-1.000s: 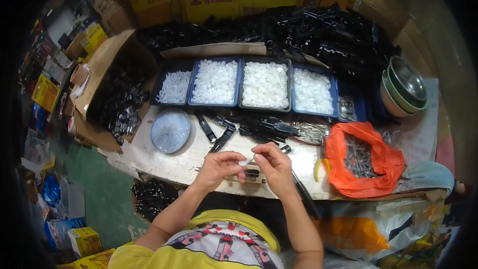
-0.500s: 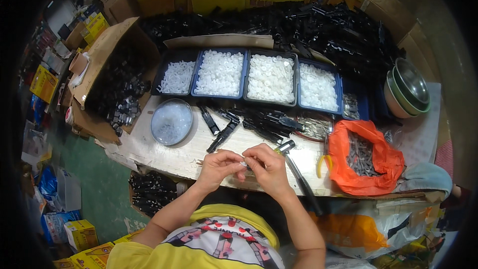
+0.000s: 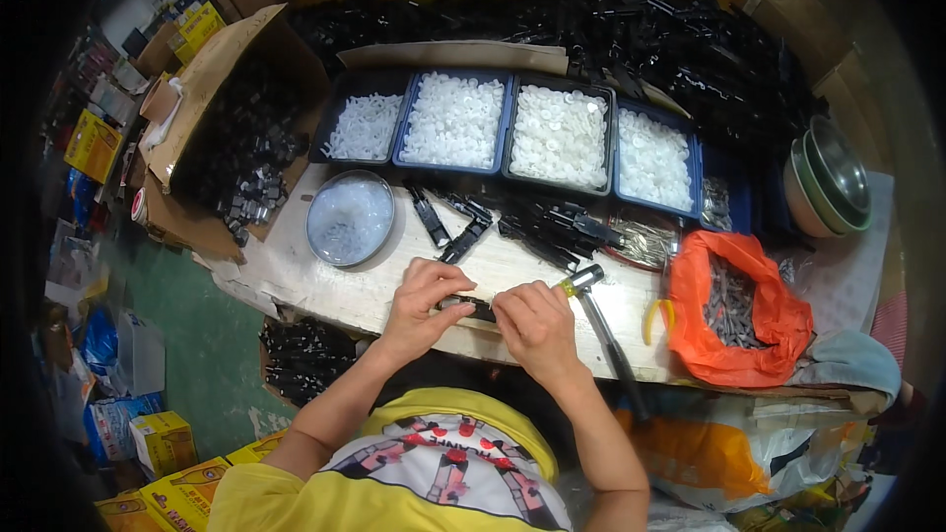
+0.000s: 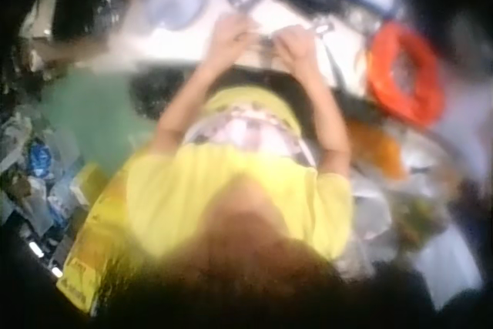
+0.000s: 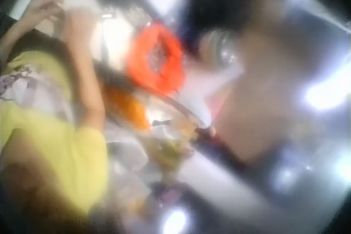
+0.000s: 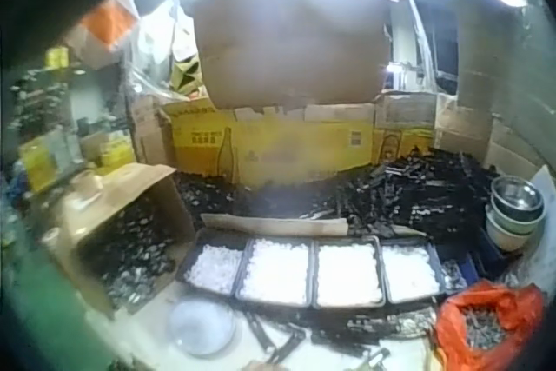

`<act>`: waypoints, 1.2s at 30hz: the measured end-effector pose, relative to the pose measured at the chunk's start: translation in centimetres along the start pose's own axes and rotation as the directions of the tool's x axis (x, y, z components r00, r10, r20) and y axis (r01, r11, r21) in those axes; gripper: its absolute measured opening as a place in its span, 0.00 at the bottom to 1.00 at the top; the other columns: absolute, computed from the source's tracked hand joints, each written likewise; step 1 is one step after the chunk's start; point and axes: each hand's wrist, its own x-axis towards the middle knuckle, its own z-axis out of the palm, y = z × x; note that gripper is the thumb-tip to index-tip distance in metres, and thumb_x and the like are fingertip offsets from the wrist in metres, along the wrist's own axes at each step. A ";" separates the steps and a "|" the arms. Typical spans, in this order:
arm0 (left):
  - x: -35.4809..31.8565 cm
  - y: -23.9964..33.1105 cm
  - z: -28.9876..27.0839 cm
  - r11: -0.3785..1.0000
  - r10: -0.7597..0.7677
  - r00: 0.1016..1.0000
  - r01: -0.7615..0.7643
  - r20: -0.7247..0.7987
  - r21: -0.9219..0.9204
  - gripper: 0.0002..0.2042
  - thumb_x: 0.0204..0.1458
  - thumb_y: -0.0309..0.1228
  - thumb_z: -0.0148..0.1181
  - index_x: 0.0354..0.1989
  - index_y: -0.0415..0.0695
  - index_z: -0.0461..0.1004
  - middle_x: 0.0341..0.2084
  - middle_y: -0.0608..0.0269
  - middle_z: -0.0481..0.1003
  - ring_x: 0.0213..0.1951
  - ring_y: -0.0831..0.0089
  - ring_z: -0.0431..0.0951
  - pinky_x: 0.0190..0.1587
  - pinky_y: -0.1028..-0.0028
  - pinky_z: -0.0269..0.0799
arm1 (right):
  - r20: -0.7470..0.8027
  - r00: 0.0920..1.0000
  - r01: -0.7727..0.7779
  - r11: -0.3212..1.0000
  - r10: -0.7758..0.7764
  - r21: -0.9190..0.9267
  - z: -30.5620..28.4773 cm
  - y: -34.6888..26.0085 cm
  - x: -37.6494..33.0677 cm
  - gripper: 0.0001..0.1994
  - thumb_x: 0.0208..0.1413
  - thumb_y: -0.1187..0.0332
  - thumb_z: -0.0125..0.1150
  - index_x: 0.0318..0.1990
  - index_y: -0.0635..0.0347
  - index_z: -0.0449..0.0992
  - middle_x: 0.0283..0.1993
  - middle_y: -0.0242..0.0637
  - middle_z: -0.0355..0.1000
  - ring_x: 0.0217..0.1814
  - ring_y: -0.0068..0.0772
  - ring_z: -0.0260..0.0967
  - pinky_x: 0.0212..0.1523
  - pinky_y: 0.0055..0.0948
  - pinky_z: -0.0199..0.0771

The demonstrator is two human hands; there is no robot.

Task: The person assembles small metal lock components at a cluttered workbench. They pick up metal cylinders and white plastic pieces, insert the plastic into the cylinders, and use a hammer and a wooden jig to secure the parts. The person repeatedly handles the components, tapping them into place and organizing the finished units.

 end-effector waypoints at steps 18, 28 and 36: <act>0.2 -0.7 0.2 0.968 -0.045 0.963 -0.024 0.267 0.251 0.11 0.36 0.30 0.64 0.31 0.47 0.76 0.34 0.67 0.67 0.43 0.67 0.61 0.44 0.66 0.50 | 0.270 0.961 -0.063 0.998 0.067 -0.022 1.2 0.5 -0.4 0.07 0.40 0.74 0.61 0.31 0.55 0.76 0.28 0.30 0.63 0.35 0.31 0.59 0.36 0.33 0.48; 3.4 1.0 -0.6 0.839 0.031 0.816 -0.335 0.577 0.428 0.09 0.36 0.33 0.64 0.27 0.45 0.75 0.30 0.66 0.67 0.37 0.66 0.62 0.41 0.65 0.52 | 0.085 0.988 -0.128 0.991 0.129 -0.026 -1.5 2.9 -0.9 0.06 0.40 0.74 0.61 0.30 0.55 0.75 0.28 0.29 0.63 0.34 0.32 0.59 0.36 0.33 0.49; 15.5 3.0 7.2 0.871 0.215 0.855 -0.386 0.472 0.304 0.06 0.37 0.32 0.62 0.22 0.43 0.76 0.28 0.61 0.71 0.38 0.62 0.66 0.40 0.62 0.55 | -0.196 0.936 -0.349 0.855 0.293 -0.385 -6.4 11.1 -0.9 0.07 0.40 0.72 0.60 0.31 0.54 0.75 0.31 0.31 0.67 0.40 0.35 0.60 0.39 0.39 0.52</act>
